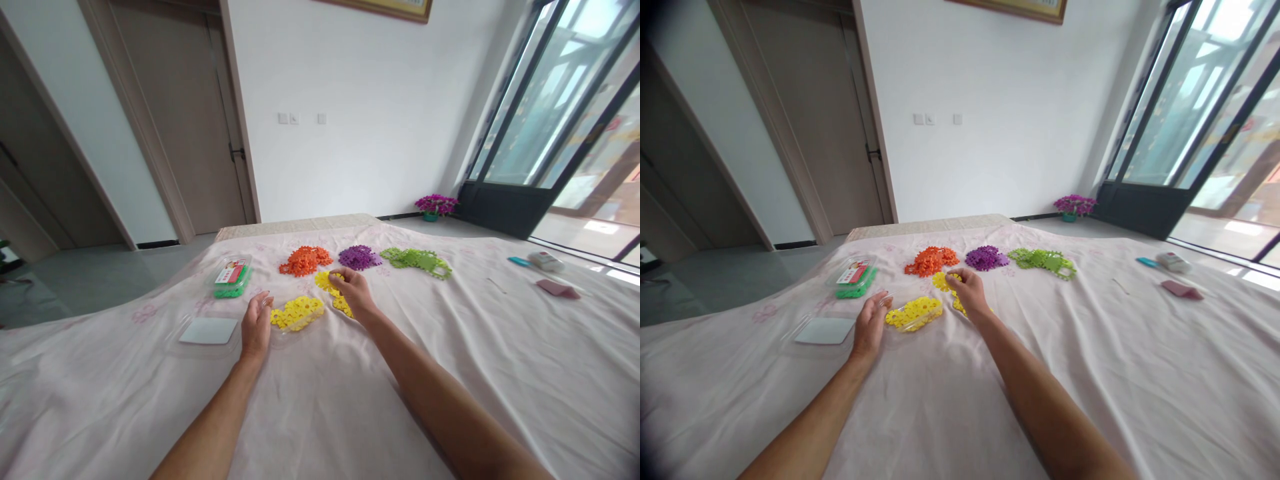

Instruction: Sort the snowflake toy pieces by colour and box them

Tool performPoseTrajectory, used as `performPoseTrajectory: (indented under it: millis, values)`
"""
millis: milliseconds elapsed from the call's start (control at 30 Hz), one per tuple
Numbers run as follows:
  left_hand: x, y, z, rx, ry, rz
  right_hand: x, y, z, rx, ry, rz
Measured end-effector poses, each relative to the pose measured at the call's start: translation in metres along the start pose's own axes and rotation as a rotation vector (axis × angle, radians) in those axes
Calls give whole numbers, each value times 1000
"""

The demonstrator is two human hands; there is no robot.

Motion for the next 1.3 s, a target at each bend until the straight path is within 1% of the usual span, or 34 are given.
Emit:
performPoseTrajectory:
  millis: [67, 133, 167, 233, 300, 367, 467, 533, 633, 767, 867, 1067, 1133, 1200, 1300]
  values:
    - [-1, 0, 0, -1, -7, 0, 3, -12, -1, -34, -35, 97]
    - [-1, 0, 1, -6, -14, -5, 3, -16, -3, -33, -36, 154]
    - [-1, 0, 2, -7, -16, -3, 2, -14, -5, -15, -31, 151]
    - [-2, 0, 4, 0, -16, 5, -2, -4, -10, 87, -10, 99]
    - [-2, -1, 5, 18, -14, 14, -6, 11, -14, 310, 18, 50]
    - [-2, -1, 6, 33, -5, 19, -8, 23, -15, 615, 48, 52]
    - [-1, -1, 5, 50, 15, 23, -4, 28, -13, 1014, 74, 161]
    - [1, -1, 4, 60, 29, 25, 1, 26, -12, 1177, 89, 246]
    - [2, -2, 2, 80, 46, 28, 6, 21, -10, 1288, 111, 313]
    - [3, -2, 0, 83, 48, 27, 5, 18, -10, 1304, 177, 328]
    - [3, -2, -1, 83, 50, 15, 3, 18, -9, 1308, 220, 311]
    - [1, -2, 3, 79, 39, 25, 1, 26, -5, 1316, 189, 186]
    - [1, -2, 4, 68, 32, 23, 0, 29, -4, 1246, 180, 121]
    - [1, -1, 3, 58, 24, 21, 0, 29, -2, 1116, 196, 67]
    - [1, -1, 1, 44, 15, 19, 1, 20, 2, 872, 276, 33]
Point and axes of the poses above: each hand's wrist, its own x-axis away from the middle knuckle, its own y-axis out of the back of the hand, z = x × y, the point moved 4 cm from there along -x, towards the middle knuckle, and after that the axes turned 5 degrees about y, right-handed, at the moved point
